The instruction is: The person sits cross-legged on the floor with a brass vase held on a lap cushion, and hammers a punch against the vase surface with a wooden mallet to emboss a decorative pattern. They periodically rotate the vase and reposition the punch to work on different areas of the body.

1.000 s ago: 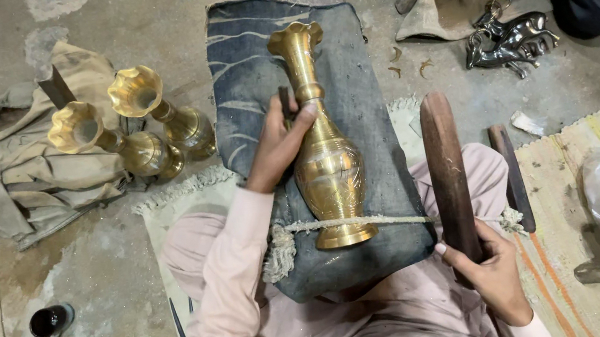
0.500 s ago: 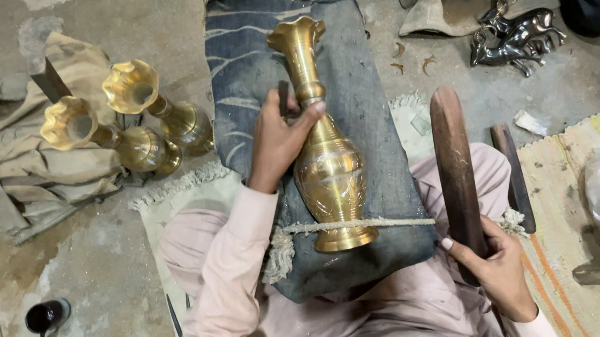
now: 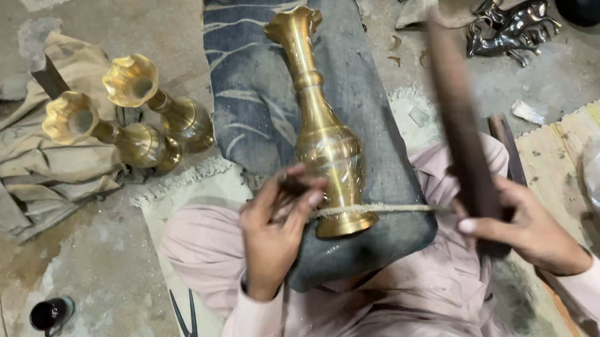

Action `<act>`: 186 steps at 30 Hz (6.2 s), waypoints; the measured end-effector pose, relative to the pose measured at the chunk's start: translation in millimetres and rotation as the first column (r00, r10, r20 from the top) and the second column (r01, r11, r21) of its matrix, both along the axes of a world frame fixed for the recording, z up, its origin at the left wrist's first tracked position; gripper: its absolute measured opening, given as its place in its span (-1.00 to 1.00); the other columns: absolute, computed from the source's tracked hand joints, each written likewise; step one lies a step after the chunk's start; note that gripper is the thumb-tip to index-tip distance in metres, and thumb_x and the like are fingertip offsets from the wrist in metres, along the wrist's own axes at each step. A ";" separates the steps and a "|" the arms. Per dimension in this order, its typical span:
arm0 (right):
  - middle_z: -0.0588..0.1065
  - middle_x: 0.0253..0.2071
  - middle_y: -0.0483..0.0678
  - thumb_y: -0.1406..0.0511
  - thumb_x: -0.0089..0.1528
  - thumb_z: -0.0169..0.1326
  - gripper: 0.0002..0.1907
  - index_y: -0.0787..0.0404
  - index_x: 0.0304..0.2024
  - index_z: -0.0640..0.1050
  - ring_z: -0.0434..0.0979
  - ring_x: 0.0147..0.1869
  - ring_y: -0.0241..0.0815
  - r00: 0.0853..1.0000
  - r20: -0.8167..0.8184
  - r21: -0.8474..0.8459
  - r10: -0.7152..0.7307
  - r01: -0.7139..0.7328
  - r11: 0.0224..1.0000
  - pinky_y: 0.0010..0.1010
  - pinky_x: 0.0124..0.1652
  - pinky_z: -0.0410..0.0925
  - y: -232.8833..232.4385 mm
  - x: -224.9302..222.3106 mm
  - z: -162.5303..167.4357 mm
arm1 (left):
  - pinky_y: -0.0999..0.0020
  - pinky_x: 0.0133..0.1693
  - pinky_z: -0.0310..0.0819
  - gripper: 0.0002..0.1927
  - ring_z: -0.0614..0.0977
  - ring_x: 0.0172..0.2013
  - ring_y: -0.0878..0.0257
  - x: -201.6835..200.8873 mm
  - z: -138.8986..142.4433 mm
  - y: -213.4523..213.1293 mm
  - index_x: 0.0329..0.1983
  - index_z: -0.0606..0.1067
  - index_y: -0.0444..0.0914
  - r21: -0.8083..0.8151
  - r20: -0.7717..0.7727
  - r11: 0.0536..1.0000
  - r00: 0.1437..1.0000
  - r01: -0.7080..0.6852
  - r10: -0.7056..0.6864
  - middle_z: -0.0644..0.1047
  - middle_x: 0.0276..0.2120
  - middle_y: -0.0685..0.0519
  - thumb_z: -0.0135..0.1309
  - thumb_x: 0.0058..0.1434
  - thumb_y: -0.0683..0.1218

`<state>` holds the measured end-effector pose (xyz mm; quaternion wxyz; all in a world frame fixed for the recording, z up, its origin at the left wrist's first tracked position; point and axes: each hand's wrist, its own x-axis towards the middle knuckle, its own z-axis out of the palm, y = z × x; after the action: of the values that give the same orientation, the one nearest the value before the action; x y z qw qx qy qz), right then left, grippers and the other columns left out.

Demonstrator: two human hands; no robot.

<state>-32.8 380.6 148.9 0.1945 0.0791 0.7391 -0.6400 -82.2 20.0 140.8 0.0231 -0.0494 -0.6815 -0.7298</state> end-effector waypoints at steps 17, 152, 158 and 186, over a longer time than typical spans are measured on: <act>0.57 -0.20 -0.03 0.28 0.05 0.33 -0.40 0.25 0.11 0.45 0.60 -0.21 -0.22 0.792 -0.459 0.623 0.404 -0.038 0.781 -0.39 -0.24 0.47 -1.3 -42.9 37.2 | 0.36 -0.26 0.63 -0.65 0.75 -0.29 0.24 -28.2 -0.6 6.0 0.08 0.51 -0.33 -0.315 -0.269 0.948 0.953 0.047 -0.137 0.68 -0.26 -0.06 0.28 0.25 -0.18; 0.53 -0.25 -0.09 0.15 0.16 0.17 -0.18 0.00 0.49 0.31 0.52 -0.45 -0.24 0.365 -0.187 0.981 0.912 0.120 0.153 -0.42 -0.53 0.39 -58.9 -115.9 138.7 | 0.31 -0.29 0.67 -0.89 0.75 -0.33 0.12 4.3 -17.0 55.0 -0.16 0.58 -0.36 -0.296 -0.334 0.904 0.920 -0.308 0.204 0.67 -0.29 -0.11 0.21 0.25 -0.26; 0.53 -0.31 -0.15 0.14 0.21 0.15 -0.29 -0.04 0.43 0.34 0.52 -0.46 -0.23 0.309 -0.094 0.987 0.946 0.150 0.049 -0.38 -0.55 0.39 -52.3 -113.8 138.3 | 0.25 -0.35 0.58 -0.82 0.71 -0.42 0.10 11.0 -40.7 61.2 -0.21 0.56 -0.38 -0.343 -0.438 0.811 0.844 -0.475 0.309 0.63 -0.38 -0.08 0.28 0.14 -0.27; 0.59 -0.09 0.18 0.35 0.07 0.44 -0.31 0.29 0.21 0.46 0.68 -0.09 0.03 0.738 -0.653 0.620 0.171 0.390 0.681 -0.28 -0.09 0.50 -32.2 7.0 -33.8 | 0.07 -0.12 0.55 -0.74 0.70 -0.22 -0.08 -88.2 57.8 45.0 -0.03 0.59 -0.26 -0.702 -0.020 0.418 0.571 0.576 -0.821 0.66 -0.27 -0.14 0.14 0.20 -0.23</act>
<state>-25.7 348.4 115.0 -0.1715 -0.0367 0.9408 -0.2902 -170.3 65.0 198.6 -0.1822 -0.4721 -0.7771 -0.3741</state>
